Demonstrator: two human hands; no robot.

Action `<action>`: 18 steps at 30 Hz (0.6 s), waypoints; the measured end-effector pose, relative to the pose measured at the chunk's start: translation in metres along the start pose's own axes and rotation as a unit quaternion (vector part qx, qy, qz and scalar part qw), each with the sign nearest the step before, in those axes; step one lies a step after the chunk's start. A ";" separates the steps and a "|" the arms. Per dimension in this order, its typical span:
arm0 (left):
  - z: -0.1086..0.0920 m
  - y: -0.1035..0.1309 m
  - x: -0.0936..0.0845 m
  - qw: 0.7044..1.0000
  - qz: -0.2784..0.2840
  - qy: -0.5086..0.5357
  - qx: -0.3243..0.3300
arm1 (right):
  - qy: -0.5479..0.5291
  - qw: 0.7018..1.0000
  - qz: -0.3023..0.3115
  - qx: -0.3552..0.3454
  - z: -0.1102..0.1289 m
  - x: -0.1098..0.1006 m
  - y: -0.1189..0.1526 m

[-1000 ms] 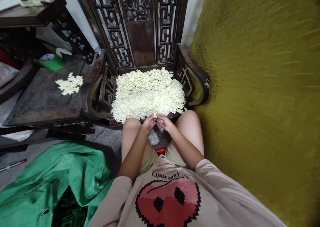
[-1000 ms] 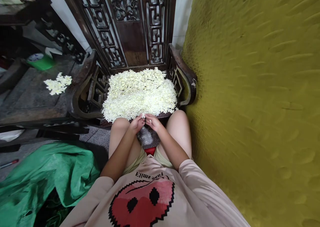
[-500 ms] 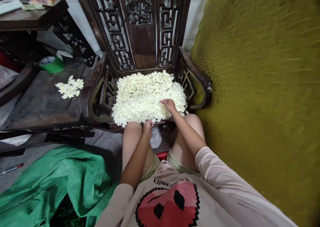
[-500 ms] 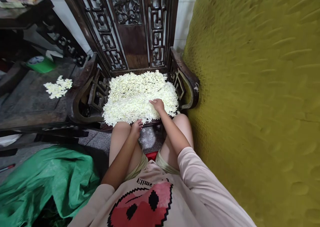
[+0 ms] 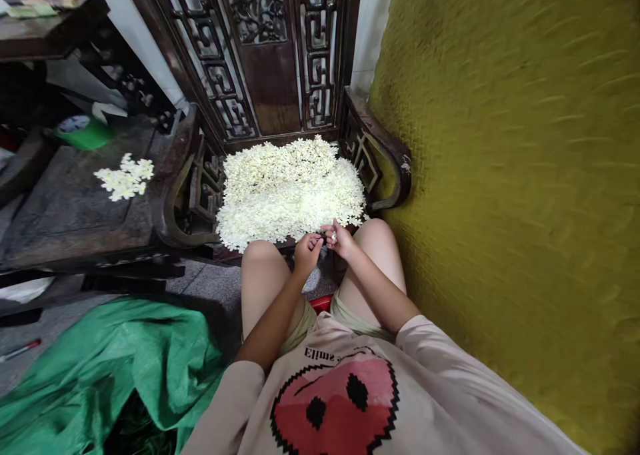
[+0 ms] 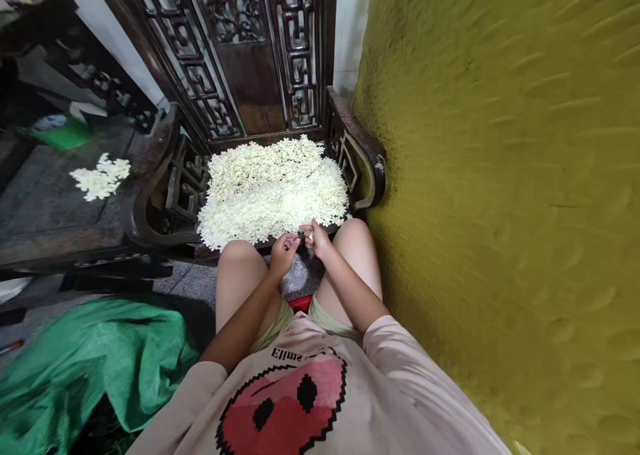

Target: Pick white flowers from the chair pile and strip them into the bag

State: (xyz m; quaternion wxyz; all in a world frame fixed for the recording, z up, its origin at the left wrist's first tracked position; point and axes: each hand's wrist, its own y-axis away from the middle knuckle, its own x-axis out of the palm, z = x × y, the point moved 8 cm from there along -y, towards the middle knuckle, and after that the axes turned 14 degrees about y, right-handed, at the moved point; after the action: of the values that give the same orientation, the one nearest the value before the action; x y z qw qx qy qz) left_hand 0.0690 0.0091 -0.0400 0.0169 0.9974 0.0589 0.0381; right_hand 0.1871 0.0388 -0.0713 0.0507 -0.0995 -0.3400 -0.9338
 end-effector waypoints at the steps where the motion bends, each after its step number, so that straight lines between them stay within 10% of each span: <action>1: -0.006 0.006 0.006 0.998 0.024 -0.037 0.035 | -0.007 1.000 0.005 0.009 -0.009 0.003 0.008; 18: 0.011 0.019 -0.001 0.995 -0.015 -0.082 0.058 | -0.074 0.995 0.039 0.047 -0.043 0.025 0.023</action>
State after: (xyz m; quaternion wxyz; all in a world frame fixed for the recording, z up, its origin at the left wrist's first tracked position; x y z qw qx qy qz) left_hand 0.0713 -0.0100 -0.0499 -0.0360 0.9955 0.0743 -0.0472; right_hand 0.1597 -0.0072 -0.0841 0.0661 -0.1794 -0.3818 -0.9042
